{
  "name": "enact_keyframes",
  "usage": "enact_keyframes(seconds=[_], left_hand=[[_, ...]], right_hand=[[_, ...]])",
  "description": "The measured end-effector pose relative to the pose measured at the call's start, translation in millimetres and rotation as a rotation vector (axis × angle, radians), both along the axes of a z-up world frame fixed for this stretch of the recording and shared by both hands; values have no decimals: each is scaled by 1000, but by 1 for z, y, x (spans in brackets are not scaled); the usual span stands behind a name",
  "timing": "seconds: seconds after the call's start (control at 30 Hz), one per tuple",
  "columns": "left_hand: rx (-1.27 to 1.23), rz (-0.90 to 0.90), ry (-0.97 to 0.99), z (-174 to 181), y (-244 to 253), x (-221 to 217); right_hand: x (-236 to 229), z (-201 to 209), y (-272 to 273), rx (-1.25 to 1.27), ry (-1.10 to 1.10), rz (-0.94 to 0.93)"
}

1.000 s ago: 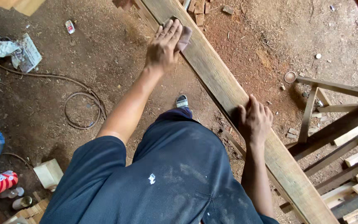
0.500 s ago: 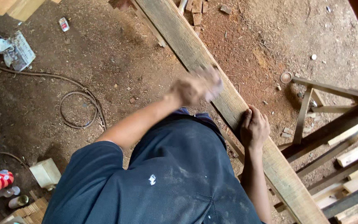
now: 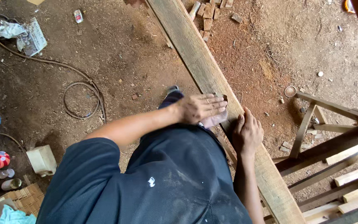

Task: The person sands a long wooden beam by hand using a piece of sandpaper, applying it to the top surface and edges of the wood while holding the beam steady.

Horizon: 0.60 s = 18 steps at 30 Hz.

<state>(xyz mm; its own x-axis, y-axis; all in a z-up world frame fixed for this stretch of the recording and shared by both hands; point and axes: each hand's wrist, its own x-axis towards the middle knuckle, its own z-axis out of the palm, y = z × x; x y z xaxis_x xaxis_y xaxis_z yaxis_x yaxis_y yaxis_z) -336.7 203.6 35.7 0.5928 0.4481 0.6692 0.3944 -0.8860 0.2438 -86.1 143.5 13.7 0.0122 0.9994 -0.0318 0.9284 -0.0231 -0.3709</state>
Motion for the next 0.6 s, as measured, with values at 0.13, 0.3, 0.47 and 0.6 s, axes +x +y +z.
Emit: enact_keyframes(seconds=[0.13, 0.3, 0.47, 0.6], left_hand=[[-260, -90, 373, -28, 84, -57], [296, 756, 242, -25, 171, -178], [-159, 145, -198, -63, 117, -126], [6, 119, 208, -73, 79, -91]], right_hand=[[2, -6, 0, -56, -21, -30], [-6, -11, 16, 0, -182, 121], [-61, -15, 49, 125, -129, 174], [-121, -11, 93, 194, 155, 158]])
